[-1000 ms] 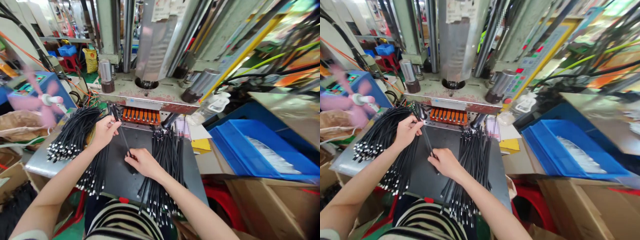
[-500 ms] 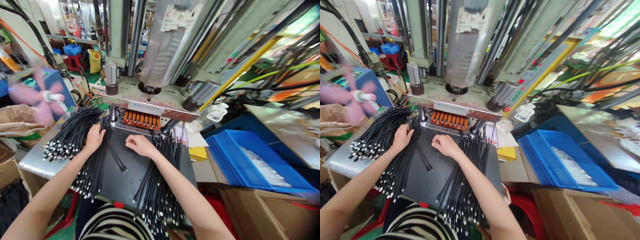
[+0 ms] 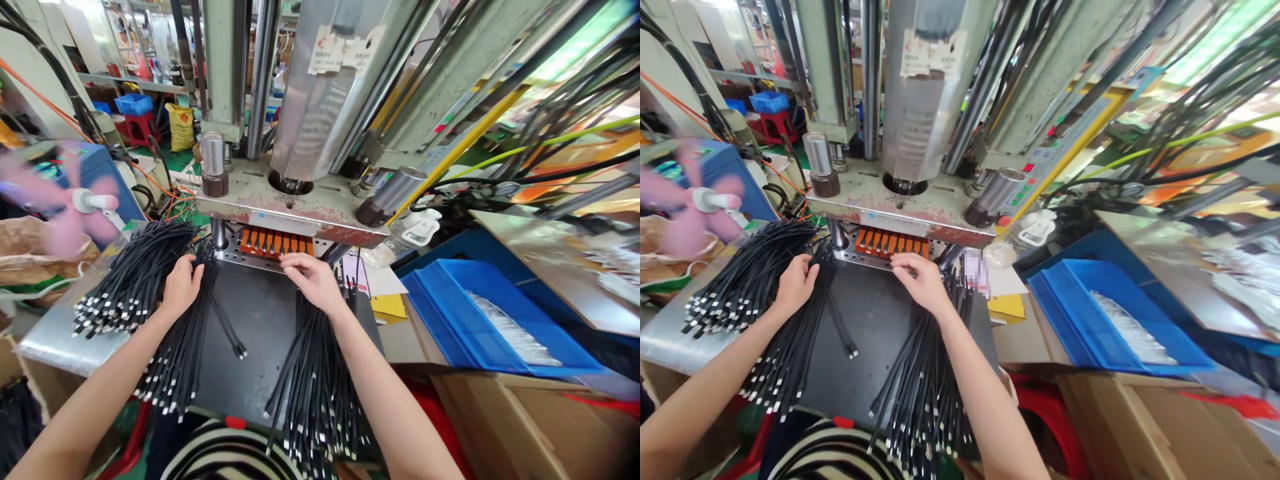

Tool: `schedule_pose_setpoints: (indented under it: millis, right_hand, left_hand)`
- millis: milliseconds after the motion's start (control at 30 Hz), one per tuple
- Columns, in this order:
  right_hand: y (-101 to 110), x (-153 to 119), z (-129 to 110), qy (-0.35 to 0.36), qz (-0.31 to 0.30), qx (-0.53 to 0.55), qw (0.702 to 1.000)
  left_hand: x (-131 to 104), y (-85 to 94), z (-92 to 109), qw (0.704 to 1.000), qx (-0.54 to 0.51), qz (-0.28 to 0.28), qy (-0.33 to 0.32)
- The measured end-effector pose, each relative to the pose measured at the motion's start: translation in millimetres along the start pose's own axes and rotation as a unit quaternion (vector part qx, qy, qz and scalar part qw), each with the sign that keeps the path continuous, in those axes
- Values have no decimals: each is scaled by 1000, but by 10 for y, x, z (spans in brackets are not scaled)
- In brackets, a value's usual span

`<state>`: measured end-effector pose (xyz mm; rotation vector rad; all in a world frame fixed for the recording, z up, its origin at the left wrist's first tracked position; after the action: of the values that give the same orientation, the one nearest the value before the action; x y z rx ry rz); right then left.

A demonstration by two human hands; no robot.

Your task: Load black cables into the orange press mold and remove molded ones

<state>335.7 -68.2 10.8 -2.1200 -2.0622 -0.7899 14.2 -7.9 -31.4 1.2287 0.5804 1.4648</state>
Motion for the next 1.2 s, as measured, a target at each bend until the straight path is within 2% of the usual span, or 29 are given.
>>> schedule_pose_setpoints:
  millis: [100, 200, 267, 367, 567, 733, 1033, 1133, 1200]
  right_hand:
    - [426, -466, 314, -98, 131, -107, 981]
    - [709, -933, 649, -194, 280, -172, 924]
    - [781, -1133, 811, -222, 354, -159, 894]
    - [774, -1210, 939, -222, 410, -97, 879]
    - [758, -1131, 972, -239, 367, -113, 892]
    - [770, -1144, 914, -237, 371, -79, 895]
    - [750, -1145, 906, -231, 350, -86, 904]
    - [700, -1105, 736, -215, 329, -118, 912]
    - [636, -996, 543, -184, 281, -140, 931]
  left_hand:
    - [-31, 20, 40, 998, -54, -5, 15]
    - [-61, 35, 143, 993, -109, -18, 36]
    - [-62, 40, 204, 992, -121, -24, 33]
    - [-37, 40, 210, 991, -127, -17, 29]
    - [10, 37, 14, 988, -146, -1, 42]
    - [10, 57, -29, 985, -168, 11, 37]
    - [-74, 69, 89, 978, -202, -51, -22]
    - [-56, 105, 220, 971, -218, -91, -34]
    - [20, 105, 344, 962, -231, -137, -43]
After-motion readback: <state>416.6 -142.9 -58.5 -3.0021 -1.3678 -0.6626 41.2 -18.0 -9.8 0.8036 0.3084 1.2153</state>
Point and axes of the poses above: each hand's wrist, its own x-axis towards the middle knuckle, its own y-axis out of the back of the hand, z = x × y, the point moved 1 cm from there along x, towards the middle knuckle, and after that the axes turned 5 degrees about x, right-handed, at the moved point
